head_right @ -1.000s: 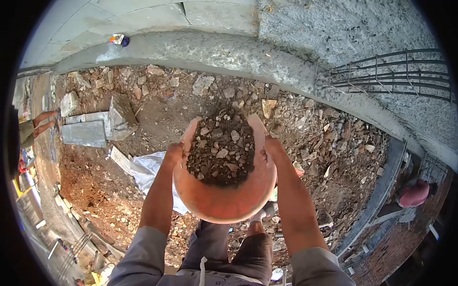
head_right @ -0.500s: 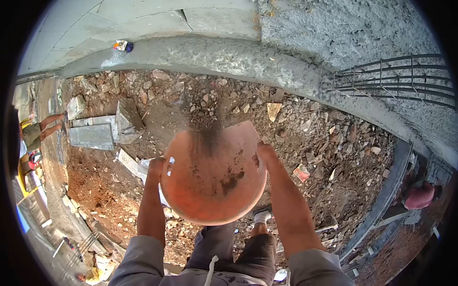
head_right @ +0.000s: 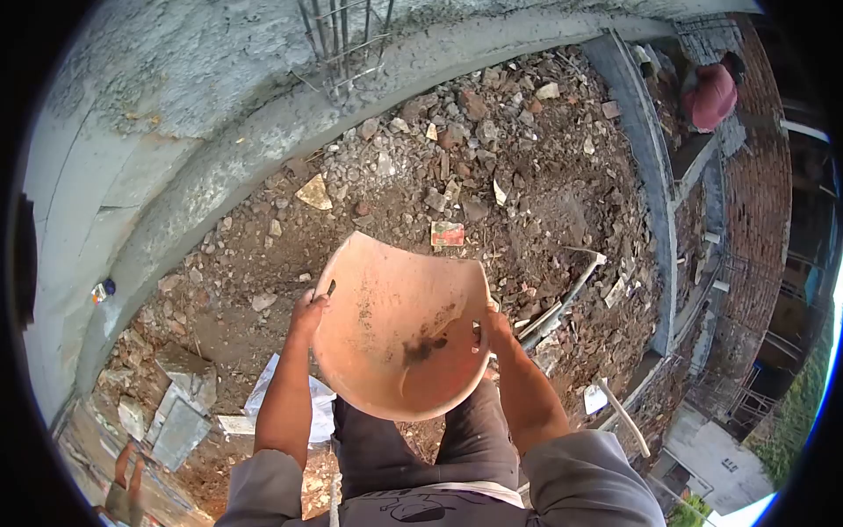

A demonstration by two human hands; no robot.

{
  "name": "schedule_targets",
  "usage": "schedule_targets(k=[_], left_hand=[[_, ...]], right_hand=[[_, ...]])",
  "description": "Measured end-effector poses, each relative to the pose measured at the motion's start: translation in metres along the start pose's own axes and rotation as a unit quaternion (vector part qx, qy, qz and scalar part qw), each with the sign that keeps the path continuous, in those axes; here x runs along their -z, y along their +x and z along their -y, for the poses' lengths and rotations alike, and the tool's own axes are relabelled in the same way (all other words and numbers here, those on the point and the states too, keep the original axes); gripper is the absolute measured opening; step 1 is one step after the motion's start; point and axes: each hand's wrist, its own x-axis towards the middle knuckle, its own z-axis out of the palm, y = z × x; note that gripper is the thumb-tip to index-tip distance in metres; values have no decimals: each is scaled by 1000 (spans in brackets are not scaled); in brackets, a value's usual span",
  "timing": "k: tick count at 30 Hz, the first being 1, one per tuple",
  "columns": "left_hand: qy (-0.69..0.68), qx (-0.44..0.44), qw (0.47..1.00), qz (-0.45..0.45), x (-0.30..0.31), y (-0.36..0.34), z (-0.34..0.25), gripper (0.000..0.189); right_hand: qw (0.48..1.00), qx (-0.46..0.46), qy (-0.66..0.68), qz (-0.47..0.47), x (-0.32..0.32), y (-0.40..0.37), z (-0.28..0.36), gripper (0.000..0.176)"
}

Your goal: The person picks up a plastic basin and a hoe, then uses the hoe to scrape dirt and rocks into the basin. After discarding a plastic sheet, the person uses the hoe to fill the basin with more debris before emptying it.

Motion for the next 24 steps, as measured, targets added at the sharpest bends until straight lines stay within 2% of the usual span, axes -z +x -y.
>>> schedule_targets(k=[3,6,7,9,11,13,15,16,17,19,22,24], left_hand=[[96,-73,993,-3,-32,-11,-34,30],[136,-43,990,5,-71,-33,-81,23],[148,-28,989,0,-83,-39,-86,23],[181,-19,983,13,-108,-31,-80,22],[220,-20,975,18,-159,-31,-99,23],[199,-38,979,18,-214,-19,-99,27],[257,-79,961,62,-271,-8,-103,28],[284,-96,950,86,-303,-9,-109,29],[323,-122,936,71,-335,-8,-114,31],[401,-169,899,49,-394,-26,-135,33],[502,-154,851,-6,-434,-34,-143,37],[531,-105,840,-29,-423,-29,-145,37]], right_hand=[[998,26,49,35,37,14,-43,44],[986,33,142,81,67,26,-65,38],[979,35,169,104,78,31,-75,37],[975,32,202,90,99,42,-90,31],[968,47,234,80,128,62,-98,27],[966,40,250,56,165,70,-102,27],[933,31,350,82,200,103,-124,24],[936,10,353,14,212,111,-127,23],[936,14,353,-7,223,123,-134,24],[912,-38,408,-23,236,136,-135,25],[895,-98,435,-19,228,164,-147,27],[891,-154,428,16,206,185,-156,28]])
